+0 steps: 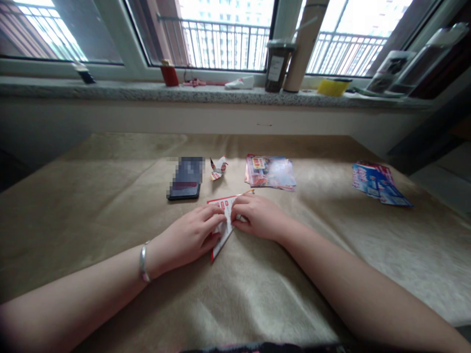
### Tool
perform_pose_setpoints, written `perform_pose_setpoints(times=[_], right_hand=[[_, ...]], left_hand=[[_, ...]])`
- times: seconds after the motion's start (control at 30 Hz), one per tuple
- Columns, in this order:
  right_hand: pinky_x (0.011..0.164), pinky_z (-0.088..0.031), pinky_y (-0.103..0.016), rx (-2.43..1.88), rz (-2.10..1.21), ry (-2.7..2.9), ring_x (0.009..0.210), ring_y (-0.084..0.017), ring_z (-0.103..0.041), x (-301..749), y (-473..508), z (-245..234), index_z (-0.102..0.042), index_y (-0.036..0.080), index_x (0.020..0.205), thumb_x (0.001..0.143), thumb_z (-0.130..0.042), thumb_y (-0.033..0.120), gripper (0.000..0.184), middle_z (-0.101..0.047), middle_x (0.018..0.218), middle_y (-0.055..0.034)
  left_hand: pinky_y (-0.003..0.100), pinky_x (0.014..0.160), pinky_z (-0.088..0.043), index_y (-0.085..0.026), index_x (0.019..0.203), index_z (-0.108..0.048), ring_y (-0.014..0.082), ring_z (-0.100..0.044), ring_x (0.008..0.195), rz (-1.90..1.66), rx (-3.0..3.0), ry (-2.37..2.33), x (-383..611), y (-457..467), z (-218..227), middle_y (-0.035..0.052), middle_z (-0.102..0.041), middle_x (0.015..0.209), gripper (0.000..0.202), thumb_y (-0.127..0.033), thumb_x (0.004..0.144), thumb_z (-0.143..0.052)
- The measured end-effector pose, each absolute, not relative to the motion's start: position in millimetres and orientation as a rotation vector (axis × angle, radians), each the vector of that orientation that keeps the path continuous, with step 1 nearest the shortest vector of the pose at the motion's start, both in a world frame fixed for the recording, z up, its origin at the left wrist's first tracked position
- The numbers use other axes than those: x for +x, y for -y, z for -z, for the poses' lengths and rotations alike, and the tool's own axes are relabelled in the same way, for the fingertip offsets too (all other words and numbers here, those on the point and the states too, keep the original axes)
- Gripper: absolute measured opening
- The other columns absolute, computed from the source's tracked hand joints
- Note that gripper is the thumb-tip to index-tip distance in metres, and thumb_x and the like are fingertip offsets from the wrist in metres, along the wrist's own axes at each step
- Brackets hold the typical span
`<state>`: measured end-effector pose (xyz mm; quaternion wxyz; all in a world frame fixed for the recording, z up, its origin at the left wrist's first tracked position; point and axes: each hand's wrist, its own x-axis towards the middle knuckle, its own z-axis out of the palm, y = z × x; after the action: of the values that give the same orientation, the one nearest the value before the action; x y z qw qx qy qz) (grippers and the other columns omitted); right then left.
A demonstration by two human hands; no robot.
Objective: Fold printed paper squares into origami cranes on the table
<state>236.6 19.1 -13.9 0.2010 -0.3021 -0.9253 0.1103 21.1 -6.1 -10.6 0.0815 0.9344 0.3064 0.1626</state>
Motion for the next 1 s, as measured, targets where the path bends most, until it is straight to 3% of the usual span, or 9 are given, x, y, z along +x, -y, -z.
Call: perform_pose_setpoints(times=[0.17,0.43,0.67,1.0], right_hand=[[0.081,-0.045,-0.034,-0.881,-0.318,2.550,0.088,-0.019,-0.056,236,-21,17,-0.061,0.019,0.079,0.077,-0.063,0.017,0.004,-0.063,0.088,-0.0055],[0.081,-0.045,-0.035,-0.925,-0.301,2.502,0.087,-0.019,-0.056,237,-23,18,-0.062,0.020,0.078,0.076,-0.066,0.024,0.006,-0.063,0.086,-0.0052],[0.080,-0.045,-0.033,-0.764,-0.233,2.588,0.089,-0.019,-0.057,239,-21,9,-0.065,0.021,0.078,0.083,-0.056,0.021,0.010,-0.065,0.082,-0.0045],[0.081,-0.045,-0.034,-0.598,-0.083,2.724,0.087,-0.018,-0.057,245,-20,3,-0.067,0.023,0.087,0.086,-0.050,0.018,0.019,-0.069,0.085,-0.0027]], left_hand=[[0.039,0.095,-0.046,-0.015,0.099,-0.057,0.0209,-0.051,0.107,-0.452,2.797,-0.895,20,6,10,0.0094,-0.055,0.112,0.015,-0.018,0.088,-0.048],[0.037,0.092,-0.049,-0.020,0.119,-0.054,0.0192,-0.055,0.106,-0.476,2.741,-0.801,19,6,14,0.0088,-0.056,0.115,0.033,-0.013,0.088,-0.046],[0.037,0.105,-0.040,-0.014,0.113,-0.057,0.0183,-0.048,0.119,-0.487,2.805,-0.741,20,3,16,0.0081,-0.058,0.123,0.027,-0.013,0.091,-0.043],[0.038,0.103,-0.043,-0.016,0.122,-0.054,0.0196,-0.050,0.117,-0.486,2.820,-0.743,20,2,18,0.0085,-0.058,0.123,0.032,-0.015,0.092,-0.042]])
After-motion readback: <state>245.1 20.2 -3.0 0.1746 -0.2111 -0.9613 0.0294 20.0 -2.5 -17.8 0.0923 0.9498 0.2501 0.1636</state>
